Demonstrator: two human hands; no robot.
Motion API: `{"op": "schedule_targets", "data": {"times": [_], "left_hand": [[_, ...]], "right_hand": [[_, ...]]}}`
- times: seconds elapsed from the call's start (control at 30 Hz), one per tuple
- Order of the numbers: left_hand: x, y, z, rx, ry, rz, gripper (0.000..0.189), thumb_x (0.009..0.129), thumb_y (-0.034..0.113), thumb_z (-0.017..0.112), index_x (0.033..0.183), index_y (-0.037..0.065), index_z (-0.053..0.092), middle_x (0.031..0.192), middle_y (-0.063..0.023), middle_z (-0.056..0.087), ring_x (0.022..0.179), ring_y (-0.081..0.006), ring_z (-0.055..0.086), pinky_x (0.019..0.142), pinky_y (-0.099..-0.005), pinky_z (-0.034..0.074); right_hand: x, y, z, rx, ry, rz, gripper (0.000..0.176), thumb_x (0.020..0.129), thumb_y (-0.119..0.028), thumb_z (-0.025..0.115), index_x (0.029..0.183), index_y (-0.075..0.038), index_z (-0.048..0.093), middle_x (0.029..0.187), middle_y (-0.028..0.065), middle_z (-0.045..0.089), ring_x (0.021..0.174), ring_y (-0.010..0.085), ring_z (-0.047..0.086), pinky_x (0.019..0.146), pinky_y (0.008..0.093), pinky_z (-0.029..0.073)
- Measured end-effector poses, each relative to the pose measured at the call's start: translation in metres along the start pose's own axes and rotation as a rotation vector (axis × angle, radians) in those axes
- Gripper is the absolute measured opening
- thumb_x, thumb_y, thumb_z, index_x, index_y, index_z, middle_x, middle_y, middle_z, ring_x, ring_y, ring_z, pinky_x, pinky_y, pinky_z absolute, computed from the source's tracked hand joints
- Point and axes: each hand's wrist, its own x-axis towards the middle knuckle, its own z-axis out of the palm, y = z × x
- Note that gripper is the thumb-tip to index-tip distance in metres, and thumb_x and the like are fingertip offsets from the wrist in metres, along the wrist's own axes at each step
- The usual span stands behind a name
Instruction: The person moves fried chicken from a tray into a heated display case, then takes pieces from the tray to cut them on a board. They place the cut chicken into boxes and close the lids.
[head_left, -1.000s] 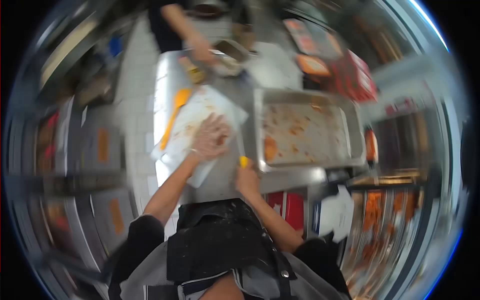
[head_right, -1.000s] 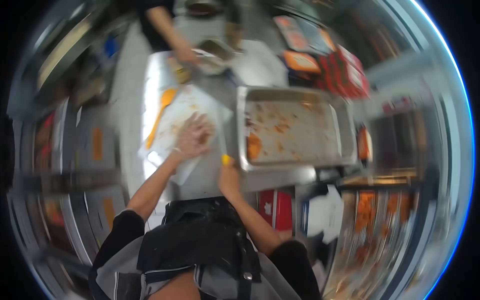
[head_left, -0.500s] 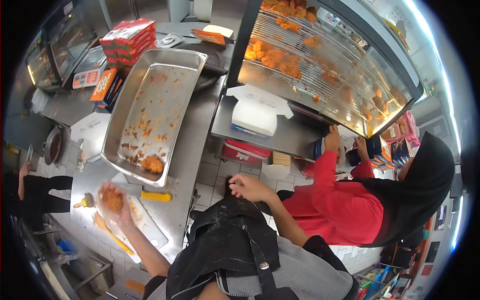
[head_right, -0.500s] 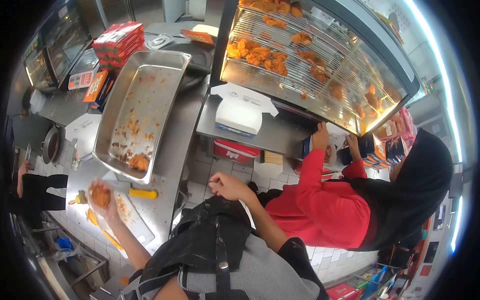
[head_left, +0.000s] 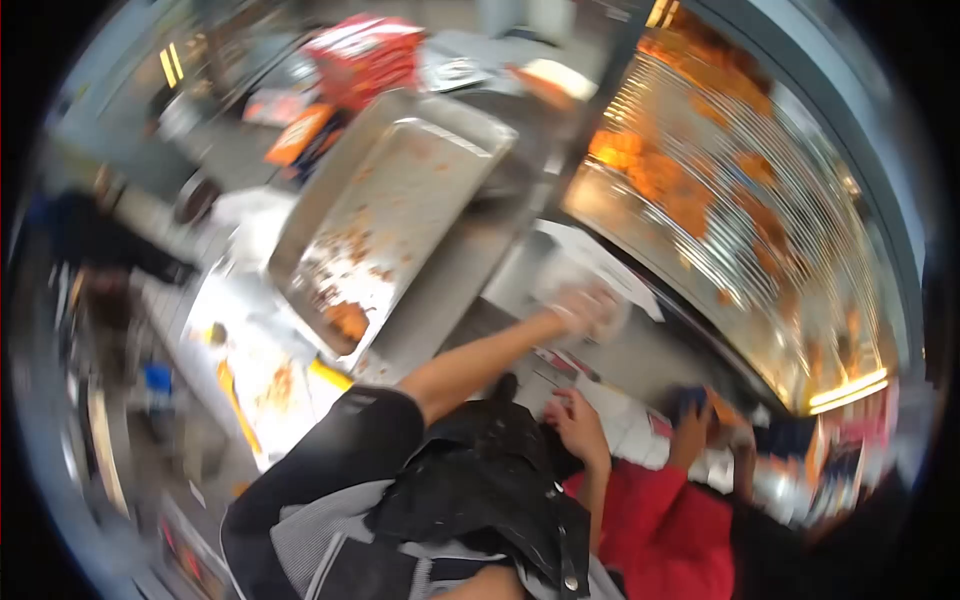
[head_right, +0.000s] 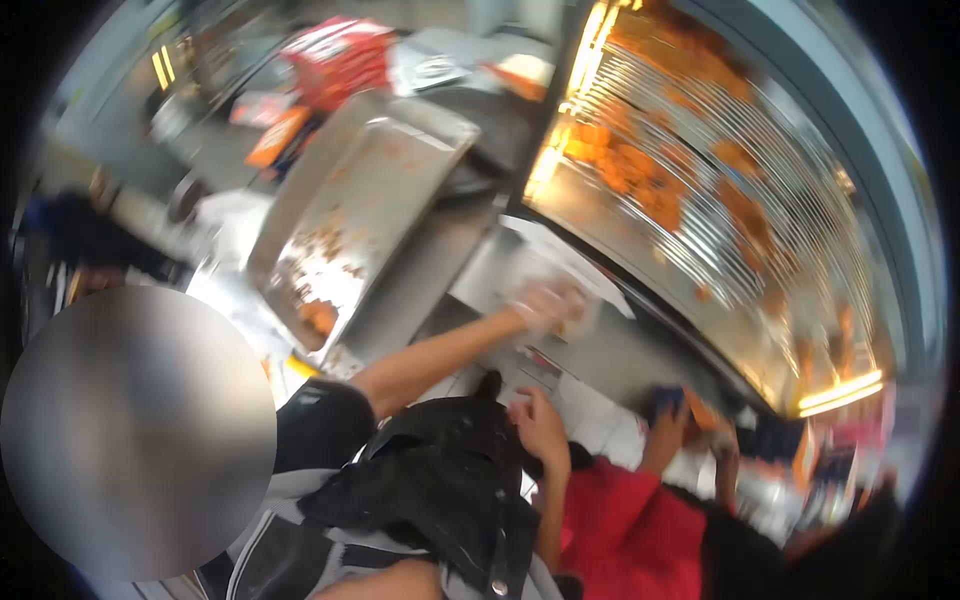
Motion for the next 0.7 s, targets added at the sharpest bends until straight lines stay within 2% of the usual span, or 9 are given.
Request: {"op": "schedule_targets", "data": {"times": [0.03, 0.1, 0.27, 0.3, 0.33, 0.4, 0.43, 0.47, 0.7], "left_hand": [[-0.018, 0.060, -0.071, 0.050, -0.145, -0.035, 0.050, 0.089, 0.039, 0.056, 0.130, 0.010, 0.053, 0.123, -0.0149, 0.063, 0.099, -0.0323, 0.065, 0.089, -0.0466, 0.051], [-0.047, 0.091, -0.103, 0.176, 0.077, -0.002, 0.056, 0.089, 0.045, 0.058, 0.134, 0.012, 0.052, 0.137, -0.0161, 0.054, 0.122, -0.0364, 0.054, 0.104, -0.0481, 0.041], [-0.140, 0.101, -0.172, -0.246, 0.256, -0.116, 0.071, 0.087, 0.050, 0.066, 0.143, 0.012, 0.046, 0.140, -0.0186, 0.051, 0.131, -0.0381, 0.046, 0.108, -0.0486, 0.037], [-0.157, 0.095, -0.182, -0.296, 0.344, -0.134, 0.088, 0.082, 0.045, 0.075, 0.149, 0.007, 0.033, 0.140, -0.0203, 0.049, 0.132, -0.0349, 0.046, 0.109, -0.0462, 0.038], [-0.172, 0.109, -0.206, -0.632, 0.275, -0.484, 0.106, 0.077, 0.038, 0.081, 0.154, 0.004, 0.015, 0.146, -0.0209, 0.040, 0.131, -0.0341, 0.046, 0.106, -0.0462, 0.042], [-0.195, 0.094, -0.199, -0.512, 0.527, -0.352, 0.121, 0.072, 0.024, 0.084, 0.156, 0.011, -0.002, 0.154, -0.0201, 0.022, 0.131, -0.0399, 0.043, 0.098, -0.0475, 0.049], [-0.200, 0.102, -0.204, -0.644, 0.538, -0.430, 0.133, 0.067, 0.043, 0.087, 0.155, 0.006, -0.006, 0.161, -0.0190, 0.002, 0.147, -0.0330, 0.018, 0.113, -0.0474, 0.035], [-0.206, 0.088, -0.193, -0.585, 0.533, -0.386, 0.137, 0.065, 0.045, 0.087, 0.155, 0.007, -0.008, 0.161, -0.0186, 0.001, 0.148, -0.0328, 0.016, 0.116, -0.0478, 0.032], [-0.237, 0.107, -0.163, -0.685, 0.341, -0.261, 0.122, 0.075, 0.038, 0.080, 0.156, 0.011, -0.006, 0.163, -0.0166, 0.003, 0.150, -0.0317, 0.012, 0.119, -0.0464, 0.023]], "right_hand": [[0.003, 0.005, -0.006, 0.033, 0.008, 0.036, 0.028, 0.098, -0.019, 0.056, 0.120, -0.002, 0.054, 0.089, 0.0148, 0.071, 0.083, 0.0185, 0.068, 0.072, 0.0316, 0.053], [0.005, 0.001, -0.015, 0.041, -0.050, 0.067, 0.028, 0.098, -0.018, 0.056, 0.121, -0.002, 0.054, 0.090, 0.0143, 0.071, 0.082, 0.0184, 0.068, 0.072, 0.0310, 0.053], [0.013, -0.008, -0.002, 0.068, -0.120, 0.025, 0.030, 0.098, -0.016, 0.057, 0.124, -0.004, 0.052, 0.096, 0.0124, 0.069, 0.084, 0.0175, 0.066, 0.074, 0.0303, 0.053], [0.013, -0.003, 0.002, 0.109, -0.168, -0.046, 0.032, 0.097, -0.016, 0.060, 0.126, -0.006, 0.051, 0.099, 0.0136, 0.068, 0.087, 0.0183, 0.067, 0.075, 0.0311, 0.054], [0.001, -0.030, 0.013, 0.112, -0.277, -0.071, 0.038, 0.093, -0.016, 0.065, 0.127, -0.006, 0.051, 0.101, 0.0132, 0.068, 0.089, 0.0188, 0.067, 0.078, 0.0320, 0.054], [-0.019, -0.078, 0.036, 0.063, -0.420, -0.121, 0.060, 0.083, -0.017, 0.079, 0.132, -0.006, 0.046, 0.107, 0.0125, 0.066, 0.094, 0.0201, 0.067, 0.084, 0.0342, 0.055], [-0.028, -0.075, 0.058, 0.106, -0.448, -0.218, 0.068, 0.080, -0.020, 0.082, 0.134, -0.005, 0.043, 0.113, 0.0136, 0.065, 0.097, 0.0213, 0.067, 0.084, 0.0350, 0.055], [-0.047, -0.101, 0.071, 0.067, -0.438, -0.205, 0.072, 0.079, -0.022, 0.083, 0.134, -0.002, 0.041, 0.115, 0.0163, 0.063, 0.094, 0.0228, 0.068, 0.080, 0.0351, 0.056], [-0.106, -0.086, 0.146, -0.077, 0.119, -0.264, 0.022, 0.092, -0.022, 0.065, 0.094, -0.001, 0.060, 0.082, 0.0148, 0.067, 0.071, 0.0287, 0.067, 0.065, 0.0378, 0.051]]}}
